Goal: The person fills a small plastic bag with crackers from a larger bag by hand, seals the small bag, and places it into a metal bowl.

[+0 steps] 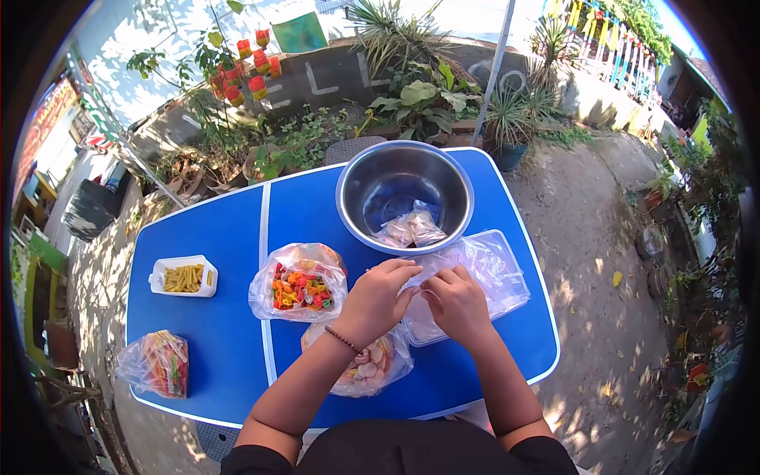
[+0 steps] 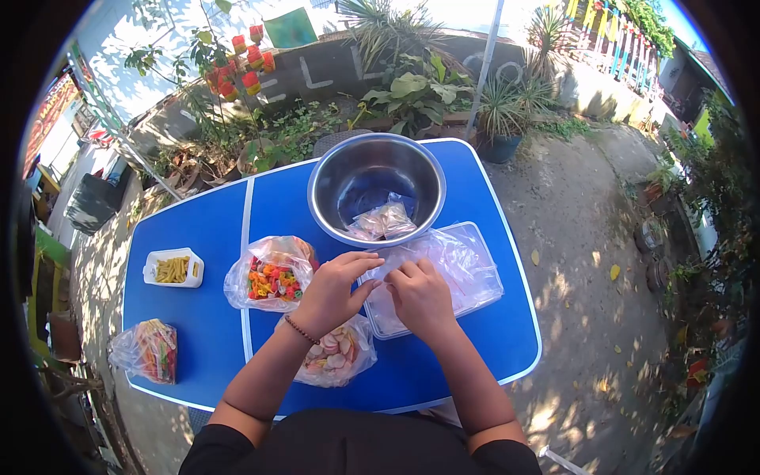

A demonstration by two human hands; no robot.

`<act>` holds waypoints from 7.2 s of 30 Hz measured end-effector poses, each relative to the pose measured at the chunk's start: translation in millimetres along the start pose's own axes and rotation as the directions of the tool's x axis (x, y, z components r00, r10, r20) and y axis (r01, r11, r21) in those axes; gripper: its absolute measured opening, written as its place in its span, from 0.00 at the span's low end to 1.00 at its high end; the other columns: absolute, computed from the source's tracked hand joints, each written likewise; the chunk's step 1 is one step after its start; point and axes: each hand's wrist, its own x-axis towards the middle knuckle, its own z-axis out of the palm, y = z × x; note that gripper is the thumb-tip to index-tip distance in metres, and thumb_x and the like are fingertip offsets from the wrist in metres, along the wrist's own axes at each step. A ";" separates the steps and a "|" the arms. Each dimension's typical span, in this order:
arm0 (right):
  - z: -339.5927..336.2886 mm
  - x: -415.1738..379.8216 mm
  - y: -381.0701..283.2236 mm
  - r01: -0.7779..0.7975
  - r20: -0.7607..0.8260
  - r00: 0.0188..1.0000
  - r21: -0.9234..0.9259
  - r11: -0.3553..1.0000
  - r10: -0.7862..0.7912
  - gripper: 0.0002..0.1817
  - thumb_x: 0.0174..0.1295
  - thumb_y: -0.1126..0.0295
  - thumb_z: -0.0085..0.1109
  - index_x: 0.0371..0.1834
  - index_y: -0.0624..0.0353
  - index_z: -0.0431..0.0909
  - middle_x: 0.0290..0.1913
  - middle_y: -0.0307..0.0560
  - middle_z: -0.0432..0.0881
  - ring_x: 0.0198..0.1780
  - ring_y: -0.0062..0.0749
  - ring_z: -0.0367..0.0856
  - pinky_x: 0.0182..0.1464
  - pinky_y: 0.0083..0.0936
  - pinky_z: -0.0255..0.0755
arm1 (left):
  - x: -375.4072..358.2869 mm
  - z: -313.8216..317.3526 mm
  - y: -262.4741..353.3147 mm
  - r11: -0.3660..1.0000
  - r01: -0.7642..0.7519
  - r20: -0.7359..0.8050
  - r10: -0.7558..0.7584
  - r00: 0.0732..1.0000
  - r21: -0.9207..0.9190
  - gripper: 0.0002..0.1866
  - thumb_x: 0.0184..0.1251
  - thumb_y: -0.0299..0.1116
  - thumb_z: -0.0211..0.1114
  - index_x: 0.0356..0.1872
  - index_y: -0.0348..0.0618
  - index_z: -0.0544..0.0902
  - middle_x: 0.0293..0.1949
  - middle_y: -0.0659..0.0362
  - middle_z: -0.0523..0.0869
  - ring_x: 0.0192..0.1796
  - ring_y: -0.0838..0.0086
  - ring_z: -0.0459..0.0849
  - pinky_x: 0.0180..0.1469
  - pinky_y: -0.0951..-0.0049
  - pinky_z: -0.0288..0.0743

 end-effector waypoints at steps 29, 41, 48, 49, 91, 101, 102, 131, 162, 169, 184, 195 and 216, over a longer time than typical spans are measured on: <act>-50.8 -14.5 -137.9 0.402 -0.165 0.915 0.435 0.806 -0.368 0.10 0.53 0.82 0.66 0.39 0.60 0.85 0.35 0.45 0.83 0.36 0.39 0.80 0.38 0.32 0.76 | -145.7 -71.4 52.1 0.939 0.017 -0.183 -0.085 0.980 -0.342 0.13 0.67 0.27 0.72 0.52 0.41 0.88 0.41 0.53 0.92 0.43 0.65 0.89 0.51 0.68 0.78; -21.8 -12.2 -158.3 0.314 -0.022 0.925 0.606 0.731 -0.379 0.08 0.58 0.82 0.66 0.40 0.63 0.83 0.39 0.51 0.81 0.40 0.43 0.83 0.42 0.35 0.77 | -184.0 -66.4 38.4 0.951 0.121 -0.337 -0.218 0.916 -0.286 0.08 0.65 0.25 0.73 0.45 0.43 0.92 0.38 0.58 0.94 0.36 0.75 0.87 0.52 0.71 0.76; -18.7 -12.9 -151.7 0.328 -0.054 0.928 0.587 0.741 -0.367 0.09 0.59 0.85 0.63 0.42 0.66 0.81 0.40 0.53 0.82 0.40 0.46 0.83 0.43 0.35 0.78 | -185.2 -62.8 33.1 0.938 0.157 -0.327 -0.260 0.909 -0.310 0.07 0.62 0.27 0.76 0.40 0.43 0.93 0.36 0.58 0.93 0.35 0.77 0.87 0.43 0.76 0.78; -17.1 -13.8 -149.8 0.299 -0.041 0.939 0.593 0.748 -0.342 0.09 0.59 0.85 0.62 0.41 0.66 0.81 0.40 0.54 0.82 0.40 0.46 0.83 0.43 0.35 0.78 | -185.0 -62.4 32.9 0.935 0.183 -0.334 -0.284 0.899 -0.303 0.07 0.63 0.27 0.76 0.41 0.42 0.92 0.35 0.57 0.93 0.35 0.78 0.87 0.42 0.77 0.78; 30.0 -36.0 -104.3 0.043 0.394 0.907 0.258 0.965 -0.146 0.07 0.59 0.77 0.66 0.39 0.66 0.83 0.45 0.56 0.84 0.40 0.53 0.86 0.46 0.37 0.82 | -190.4 -33.8 16.2 0.642 0.374 -0.119 -0.590 0.799 -0.669 0.12 0.65 0.32 0.77 0.43 0.34 0.89 0.34 0.57 0.92 0.36 0.83 0.88 0.39 0.82 0.80; 3.1 -28.5 -120.9 -0.031 0.151 0.982 0.729 0.684 -0.117 0.08 0.59 0.82 0.69 0.41 0.64 0.86 0.42 0.50 0.86 0.41 0.33 0.87 0.41 0.25 0.79 | -182.3 -33.2 22.5 0.679 0.317 -0.132 -0.522 0.843 -0.662 0.14 0.62 0.34 0.79 0.43 0.33 0.90 0.35 0.56 0.93 0.37 0.83 0.89 0.40 0.80 0.82; 6.3 -31.0 -120.7 -0.071 0.175 0.980 0.756 0.651 -0.096 0.08 0.58 0.84 0.68 0.40 0.64 0.86 0.42 0.50 0.85 0.40 0.30 0.87 0.40 0.23 0.79 | -182.2 -33.0 23.0 0.678 0.307 -0.132 -0.514 0.848 -0.668 0.14 0.62 0.34 0.79 0.43 0.33 0.90 0.35 0.56 0.93 0.37 0.82 0.89 0.40 0.80 0.82; 43.5 -42.6 -101.5 0.036 0.417 0.897 0.264 0.964 -0.148 0.06 0.56 0.76 0.64 0.37 0.63 0.82 0.40 0.54 0.83 0.43 0.53 0.84 0.48 0.41 0.79 | -188.0 -28.2 8.6 0.302 0.184 -0.058 -0.645 0.762 -0.935 0.13 0.80 0.30 0.59 0.55 0.30 0.82 0.49 0.46 0.90 0.52 0.64 0.91 0.58 0.66 0.85; -5.1 -11.5 -108.6 0.128 0.248 0.902 0.629 0.767 -0.353 0.07 0.62 0.78 0.65 0.42 0.63 0.86 0.37 0.47 0.83 0.38 0.33 0.80 0.41 0.29 0.74 | -186.4 -26.6 18.3 0.341 0.311 0.095 -0.526 0.845 -0.887 0.15 0.71 0.31 0.71 0.52 0.31 0.86 0.42 0.55 0.92 0.45 0.78 0.90 0.49 0.78 0.84; 1.7 -17.3 -105.6 -0.234 0.424 0.904 0.607 0.760 -0.060 0.08 0.62 0.80 0.60 0.42 0.63 0.86 0.41 0.53 0.81 0.46 0.43 0.81 0.49 0.36 0.76 | -186.1 -27.0 17.2 0.359 0.256 0.026 -0.537 0.843 -0.898 0.15 0.77 0.30 0.64 0.56 0.29 0.82 0.46 0.51 0.90 0.49 0.73 0.90 0.54 0.73 0.85; 21.2 -34.0 -97.2 -0.008 0.261 0.960 0.383 0.924 -0.100 0.07 0.61 0.81 0.62 0.42 0.64 0.84 0.38 0.52 0.82 0.40 0.46 0.84 0.45 0.35 0.79 | -182.1 -20.1 12.9 0.307 0.250 0.045 -0.546 0.837 -0.918 0.16 0.79 0.31 0.62 0.57 0.27 0.81 0.48 0.48 0.89 0.49 0.71 0.90 0.55 0.70 0.86; 7.8 -31.0 -105.9 -0.001 0.032 0.999 0.662 0.749 -0.027 0.06 0.57 0.85 0.70 0.37 0.66 0.85 0.37 0.48 0.87 0.34 0.24 0.82 0.38 0.19 0.75 | -183.1 -18.3 11.2 0.329 0.335 0.103 -0.560 0.822 -0.883 0.16 0.72 0.30 0.70 0.54 0.29 0.85 0.44 0.53 0.91 0.46 0.76 0.90 0.50 0.77 0.85; -2.7 -28.9 -113.3 0.036 0.224 0.954 0.576 0.817 -0.200 0.08 0.54 0.80 0.67 0.38 0.60 0.87 0.43 0.48 0.79 0.47 0.37 0.75 0.51 0.31 0.71 | -181.8 -19.5 10.7 0.279 0.384 0.201 -0.514 0.834 -0.880 0.18 0.75 0.35 0.68 0.56 0.30 0.84 0.43 0.56 0.91 0.48 0.76 0.89 0.53 0.74 0.84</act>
